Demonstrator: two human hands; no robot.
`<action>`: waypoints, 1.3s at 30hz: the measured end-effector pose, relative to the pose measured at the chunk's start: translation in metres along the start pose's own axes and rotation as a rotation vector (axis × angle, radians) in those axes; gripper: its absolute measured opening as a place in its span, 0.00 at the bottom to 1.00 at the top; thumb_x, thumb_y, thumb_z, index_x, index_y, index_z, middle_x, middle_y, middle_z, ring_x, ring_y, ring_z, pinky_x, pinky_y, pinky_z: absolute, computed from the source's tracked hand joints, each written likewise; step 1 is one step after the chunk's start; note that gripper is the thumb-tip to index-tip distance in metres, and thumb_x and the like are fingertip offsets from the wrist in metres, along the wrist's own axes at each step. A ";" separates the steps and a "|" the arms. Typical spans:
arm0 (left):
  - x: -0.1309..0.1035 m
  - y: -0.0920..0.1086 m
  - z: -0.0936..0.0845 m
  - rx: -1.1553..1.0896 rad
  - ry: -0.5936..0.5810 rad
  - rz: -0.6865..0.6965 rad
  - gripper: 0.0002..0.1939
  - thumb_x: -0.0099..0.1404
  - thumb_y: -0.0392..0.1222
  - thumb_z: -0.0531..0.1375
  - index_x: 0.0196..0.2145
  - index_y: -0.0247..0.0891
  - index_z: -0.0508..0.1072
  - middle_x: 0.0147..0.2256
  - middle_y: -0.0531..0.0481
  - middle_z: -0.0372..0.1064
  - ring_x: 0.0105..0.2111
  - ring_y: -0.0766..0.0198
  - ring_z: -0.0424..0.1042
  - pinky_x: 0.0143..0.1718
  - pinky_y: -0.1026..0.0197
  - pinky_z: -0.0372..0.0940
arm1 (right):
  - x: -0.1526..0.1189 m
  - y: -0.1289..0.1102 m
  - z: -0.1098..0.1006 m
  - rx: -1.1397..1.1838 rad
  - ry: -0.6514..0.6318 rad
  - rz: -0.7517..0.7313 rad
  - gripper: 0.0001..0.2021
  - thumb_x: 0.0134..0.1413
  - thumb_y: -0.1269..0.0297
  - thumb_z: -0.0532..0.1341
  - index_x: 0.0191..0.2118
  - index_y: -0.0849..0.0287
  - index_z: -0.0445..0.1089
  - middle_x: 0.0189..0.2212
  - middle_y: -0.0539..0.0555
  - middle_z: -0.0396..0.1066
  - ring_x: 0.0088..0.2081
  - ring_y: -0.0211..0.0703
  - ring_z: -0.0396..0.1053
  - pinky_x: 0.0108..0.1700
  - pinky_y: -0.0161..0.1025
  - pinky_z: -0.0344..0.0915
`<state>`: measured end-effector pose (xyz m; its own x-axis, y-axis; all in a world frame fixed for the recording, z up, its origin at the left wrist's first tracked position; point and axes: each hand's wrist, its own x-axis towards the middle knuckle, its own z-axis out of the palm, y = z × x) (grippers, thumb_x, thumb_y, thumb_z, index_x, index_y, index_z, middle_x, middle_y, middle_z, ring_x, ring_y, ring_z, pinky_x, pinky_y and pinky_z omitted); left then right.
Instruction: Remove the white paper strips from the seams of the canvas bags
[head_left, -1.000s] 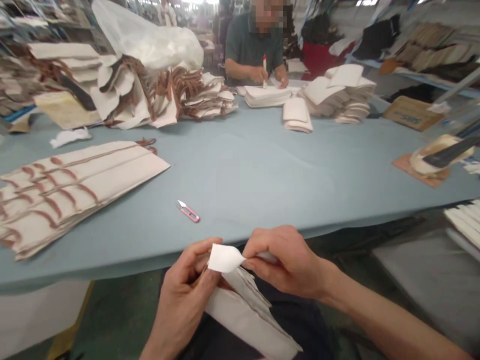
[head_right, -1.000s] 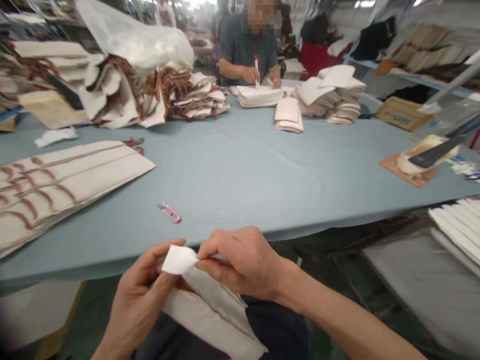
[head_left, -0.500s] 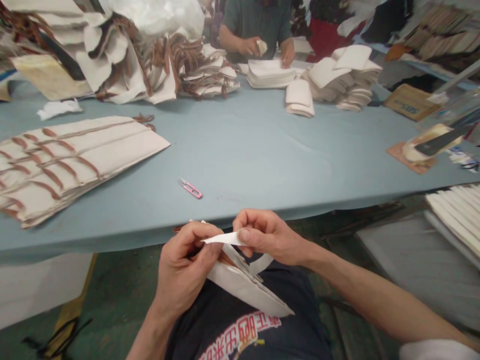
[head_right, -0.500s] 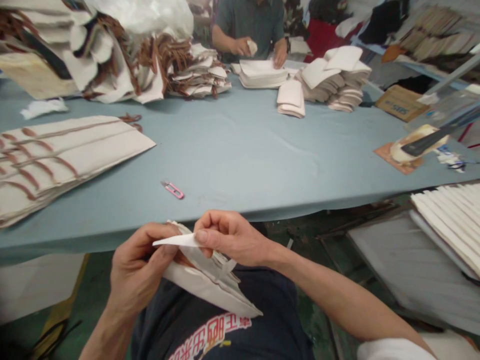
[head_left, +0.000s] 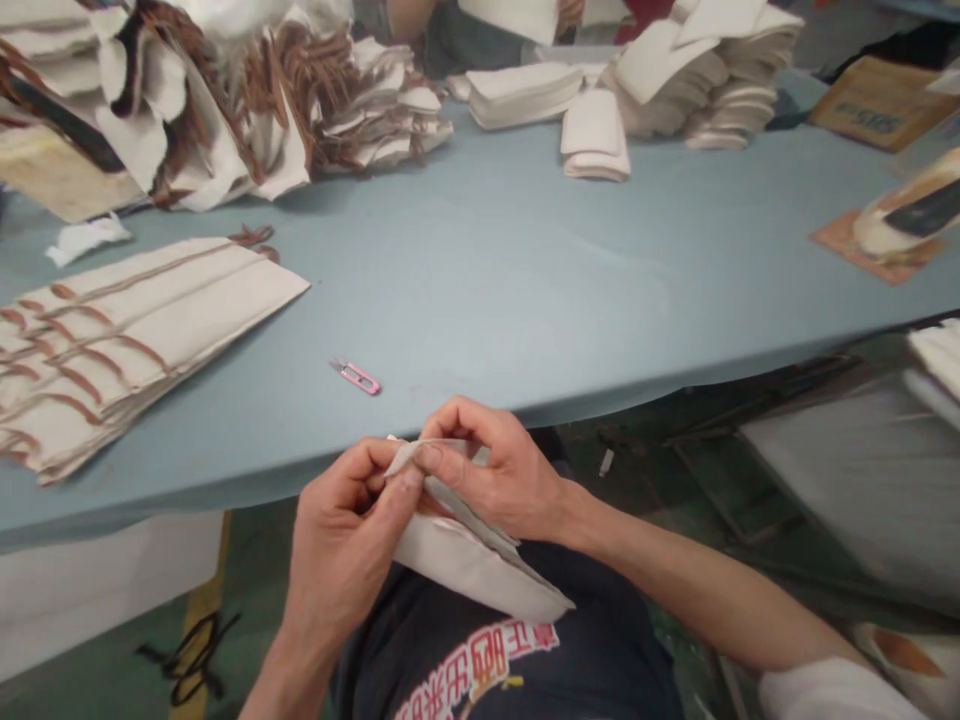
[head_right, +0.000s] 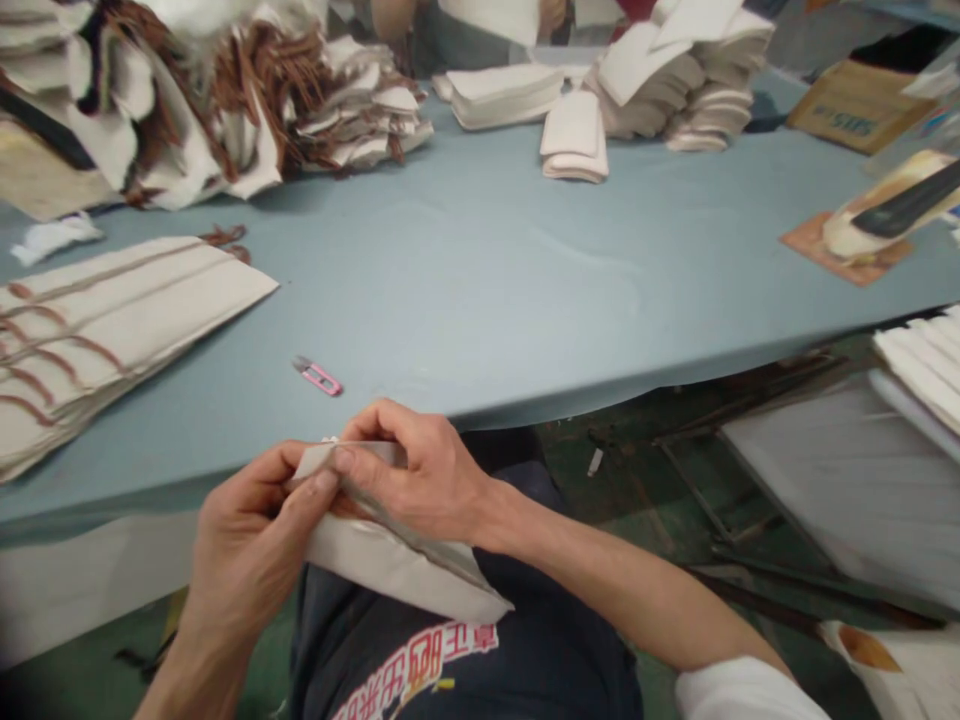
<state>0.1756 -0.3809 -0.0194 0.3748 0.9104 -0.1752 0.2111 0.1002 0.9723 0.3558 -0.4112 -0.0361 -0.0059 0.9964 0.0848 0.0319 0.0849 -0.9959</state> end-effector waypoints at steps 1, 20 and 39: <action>-0.001 -0.001 0.002 -0.004 0.024 -0.019 0.17 0.67 0.55 0.70 0.34 0.37 0.79 0.23 0.53 0.75 0.21 0.66 0.72 0.21 0.69 0.62 | -0.001 0.003 0.003 0.018 0.021 0.006 0.16 0.66 0.48 0.66 0.38 0.57 0.71 0.31 0.47 0.73 0.30 0.36 0.65 0.33 0.35 0.61; -0.028 -0.041 -0.005 0.230 -0.094 -0.124 0.20 0.70 0.55 0.65 0.29 0.36 0.79 0.25 0.51 0.73 0.26 0.65 0.67 0.27 0.67 0.62 | -0.032 0.075 0.034 0.415 0.143 0.357 0.26 0.60 0.35 0.65 0.35 0.55 0.65 0.23 0.44 0.62 0.24 0.34 0.55 0.26 0.33 0.53; -0.005 -0.023 -0.021 0.090 0.024 0.151 0.15 0.71 0.55 0.67 0.39 0.42 0.88 0.32 0.49 0.83 0.29 0.62 0.77 0.31 0.67 0.69 | -0.019 -0.028 0.019 -0.064 0.137 0.100 0.13 0.64 0.55 0.67 0.30 0.51 0.67 0.20 0.45 0.63 0.23 0.39 0.61 0.30 0.41 0.61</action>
<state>0.1504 -0.3790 -0.0374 0.3868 0.9219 -0.0233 0.2340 -0.0736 0.9694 0.3359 -0.4324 -0.0104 0.1368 0.9906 -0.0065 0.0887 -0.0188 -0.9959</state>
